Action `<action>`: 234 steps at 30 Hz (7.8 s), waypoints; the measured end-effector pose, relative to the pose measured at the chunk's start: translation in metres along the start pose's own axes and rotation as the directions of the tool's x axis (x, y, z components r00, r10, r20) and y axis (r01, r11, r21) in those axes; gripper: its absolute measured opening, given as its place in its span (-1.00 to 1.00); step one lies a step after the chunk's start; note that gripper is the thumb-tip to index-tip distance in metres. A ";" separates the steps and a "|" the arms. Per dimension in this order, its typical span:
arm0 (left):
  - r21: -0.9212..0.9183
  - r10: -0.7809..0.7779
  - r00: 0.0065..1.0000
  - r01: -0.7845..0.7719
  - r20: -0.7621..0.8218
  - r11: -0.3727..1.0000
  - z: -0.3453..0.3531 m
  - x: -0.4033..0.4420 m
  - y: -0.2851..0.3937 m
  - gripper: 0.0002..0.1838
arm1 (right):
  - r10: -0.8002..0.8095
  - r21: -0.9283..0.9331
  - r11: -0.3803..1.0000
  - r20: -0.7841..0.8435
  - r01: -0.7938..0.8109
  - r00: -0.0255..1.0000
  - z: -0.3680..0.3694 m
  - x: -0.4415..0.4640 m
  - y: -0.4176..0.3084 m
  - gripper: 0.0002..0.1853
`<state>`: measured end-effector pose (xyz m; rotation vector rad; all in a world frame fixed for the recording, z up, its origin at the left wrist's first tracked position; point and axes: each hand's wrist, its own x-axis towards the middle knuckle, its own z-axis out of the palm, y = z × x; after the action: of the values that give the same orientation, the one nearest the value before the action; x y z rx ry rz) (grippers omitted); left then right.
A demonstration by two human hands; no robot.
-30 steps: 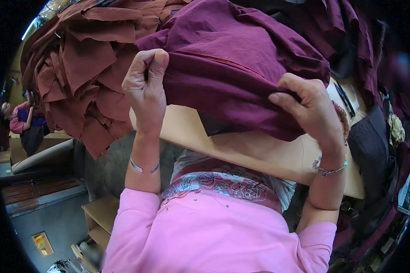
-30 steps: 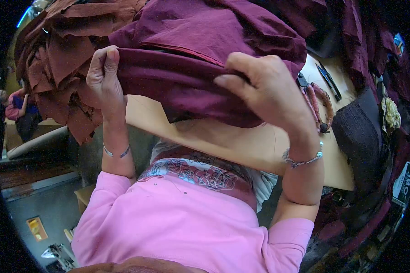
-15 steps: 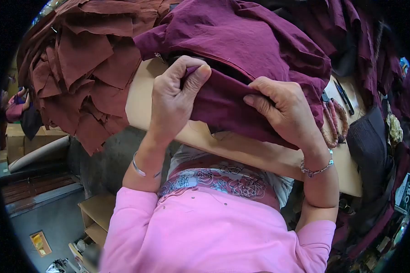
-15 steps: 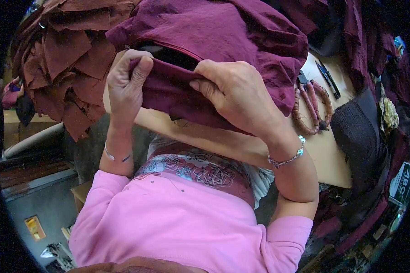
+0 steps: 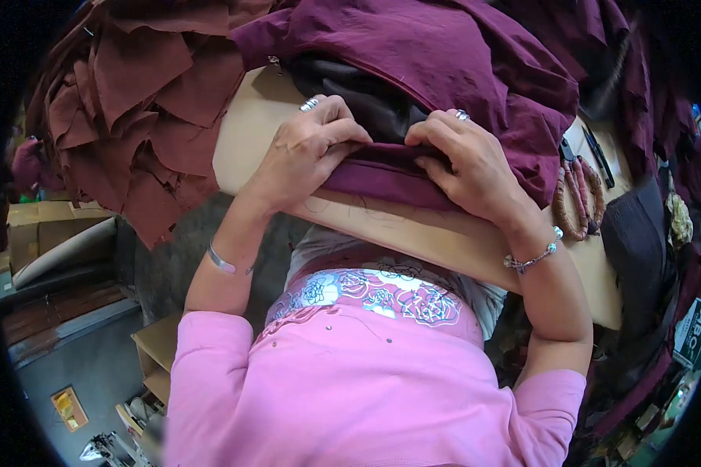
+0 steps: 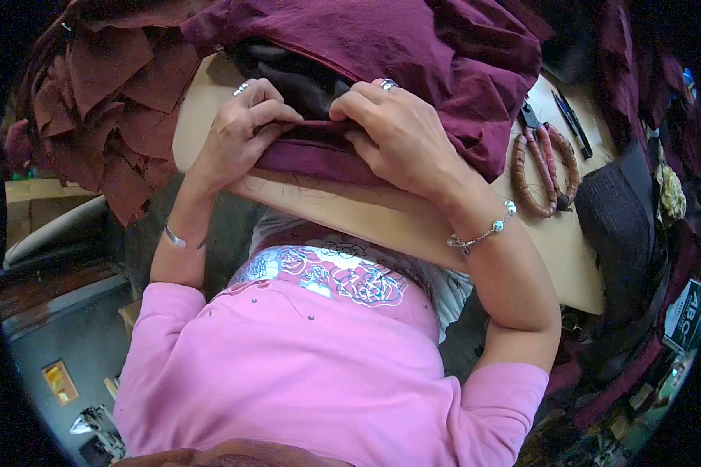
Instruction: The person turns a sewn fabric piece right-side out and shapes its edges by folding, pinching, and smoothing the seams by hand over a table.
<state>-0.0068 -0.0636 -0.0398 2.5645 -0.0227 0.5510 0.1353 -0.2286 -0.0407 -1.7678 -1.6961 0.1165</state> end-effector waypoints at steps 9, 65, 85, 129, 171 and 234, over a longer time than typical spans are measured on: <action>0.075 0.170 0.985 -0.172 0.044 0.982 -0.008 -0.024 -0.002 -0.78 | -0.205 -0.140 0.964 0.151 0.226 0.967 -0.002 -0.001 -0.014 -0.81; -0.572 -0.555 0.827 0.413 -0.090 0.708 -0.058 0.025 -0.133 -0.75 | 0.314 0.525 0.811 -0.022 -0.257 0.949 -0.011 0.005 -0.022 -0.83; 0.268 0.250 0.938 -0.184 -0.239 0.946 -0.083 0.094 0.050 -0.73 | 0.288 0.765 0.628 -0.396 0.140 0.872 -0.041 0.005 -0.033 -0.68; 0.482 0.501 0.865 -0.445 0.015 0.755 -0.049 0.097 -0.017 -0.20 | 0.331 0.465 0.875 -0.377 -0.133 0.865 0.007 0.053 0.005 -0.65; 0.338 0.525 0.837 -0.455 -0.155 0.824 -0.001 0.063 0.018 -0.43 | 0.167 -0.117 0.977 -0.122 -0.181 0.978 -0.056 0.016 -0.035 -0.74; 0.411 0.354 0.926 -0.274 -0.131 0.869 -0.017 0.081 0.022 -0.66 | -0.062 -0.176 0.984 -0.469 -0.024 0.881 -0.047 0.043 -0.027 -0.81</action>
<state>0.0582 -0.0673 0.0150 2.8915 -0.2979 1.0326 0.1421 -0.2096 0.0257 -1.7244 -1.3927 -0.4582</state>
